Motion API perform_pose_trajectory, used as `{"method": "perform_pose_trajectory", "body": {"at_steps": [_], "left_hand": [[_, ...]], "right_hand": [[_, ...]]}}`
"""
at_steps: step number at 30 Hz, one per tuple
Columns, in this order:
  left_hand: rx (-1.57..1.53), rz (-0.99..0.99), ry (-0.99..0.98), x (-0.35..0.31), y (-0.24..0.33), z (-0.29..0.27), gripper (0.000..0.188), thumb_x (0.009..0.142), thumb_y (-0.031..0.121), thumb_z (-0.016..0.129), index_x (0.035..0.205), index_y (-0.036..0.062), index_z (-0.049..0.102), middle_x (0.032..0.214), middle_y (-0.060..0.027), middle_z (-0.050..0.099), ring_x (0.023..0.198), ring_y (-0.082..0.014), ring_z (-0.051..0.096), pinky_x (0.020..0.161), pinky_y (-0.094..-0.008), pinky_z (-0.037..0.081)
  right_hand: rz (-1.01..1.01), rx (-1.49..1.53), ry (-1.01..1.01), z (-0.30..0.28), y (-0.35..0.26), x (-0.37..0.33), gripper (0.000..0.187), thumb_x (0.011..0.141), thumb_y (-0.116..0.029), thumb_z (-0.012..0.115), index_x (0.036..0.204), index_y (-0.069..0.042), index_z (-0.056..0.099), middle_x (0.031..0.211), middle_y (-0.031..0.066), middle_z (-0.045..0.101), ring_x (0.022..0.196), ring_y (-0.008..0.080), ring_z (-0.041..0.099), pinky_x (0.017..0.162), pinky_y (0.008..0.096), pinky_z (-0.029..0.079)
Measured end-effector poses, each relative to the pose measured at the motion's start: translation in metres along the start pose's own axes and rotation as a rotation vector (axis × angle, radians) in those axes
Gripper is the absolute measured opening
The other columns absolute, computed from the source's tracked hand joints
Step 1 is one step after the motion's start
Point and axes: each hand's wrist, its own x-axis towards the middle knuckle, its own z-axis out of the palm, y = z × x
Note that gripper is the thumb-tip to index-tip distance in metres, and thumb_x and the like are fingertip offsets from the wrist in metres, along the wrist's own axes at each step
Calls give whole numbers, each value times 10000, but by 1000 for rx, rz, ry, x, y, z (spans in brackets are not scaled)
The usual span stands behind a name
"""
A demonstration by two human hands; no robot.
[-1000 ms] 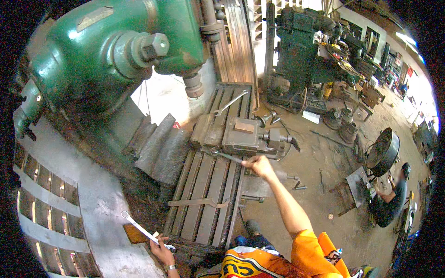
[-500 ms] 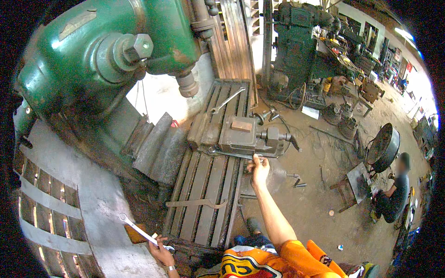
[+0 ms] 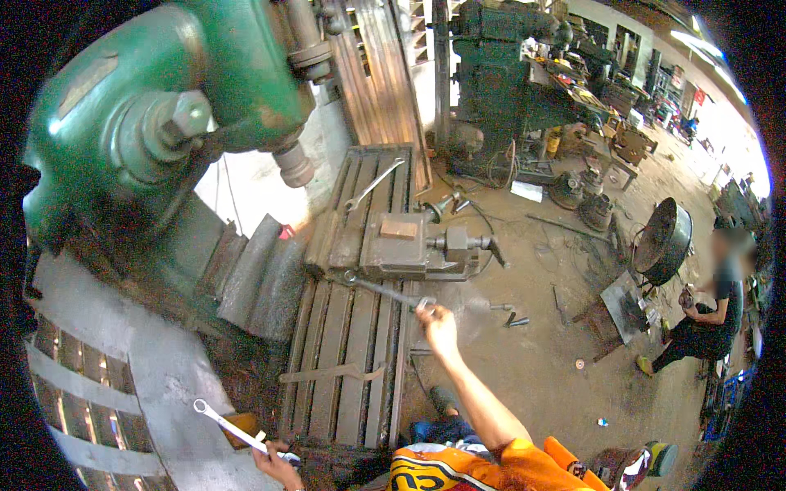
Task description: The person uses two wrenches to loosen and tighten bolts on the milling machine table, then removes a metal block and repositions it. The person also adjusts the machine's handle and lever to align the workpiece.
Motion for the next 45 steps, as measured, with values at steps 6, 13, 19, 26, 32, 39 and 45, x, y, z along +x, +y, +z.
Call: {"method": "perform_pose_trajectory", "body": {"at_steps": [6,13,19,26,32,39,45], "left_hand": [[133,-156,-499,-2,75,17,180,967,113,560,1097,-9,539,605,-35,547,456,-116,544,440,-266,405],[295,-294,-1103,3,108,91,318,933,120,636,1221,-6,588,626,-4,605,528,-72,578,466,-243,432],[433,-249,-1305,5,83,148,314,930,109,626,1228,18,591,631,-20,624,552,-82,616,477,-269,468],[432,-245,-1370,-6,76,176,265,917,106,621,1165,13,603,647,-20,606,539,-109,625,467,-290,486],[430,-251,-1354,-18,88,176,296,912,97,629,1197,21,598,665,1,599,522,-98,611,459,-275,482],[422,-187,-1393,-11,85,190,273,893,77,639,1158,20,607,713,-35,630,534,-114,630,456,-295,490],[521,-194,-1407,-4,84,197,322,857,83,647,1174,34,614,658,-31,620,514,-103,610,448,-287,471]], "right_hand": [[60,-21,-119,12,10,-48,258,957,-214,582,767,-40,591,572,-30,465,488,65,408,464,251,288],[94,38,-198,10,-5,-44,278,969,-209,568,760,-27,595,521,-11,464,442,74,383,436,257,269],[101,-16,-271,-1,0,-46,309,970,-269,594,778,-27,601,587,-21,500,505,67,427,484,265,321],[108,32,-175,-13,8,-45,385,1006,-392,509,886,-37,598,587,7,523,494,86,452,461,254,322],[116,119,-219,-21,22,-47,407,1017,-428,470,951,-43,583,574,25,521,484,102,464,444,250,323],[95,127,-183,-29,32,-50,391,1032,-392,444,952,-33,574,574,29,503,495,113,456,464,257,334],[102,139,-159,-42,37,-51,356,1036,-360,439,952,-32,548,558,28,472,499,123,443,471,261,337]]}}
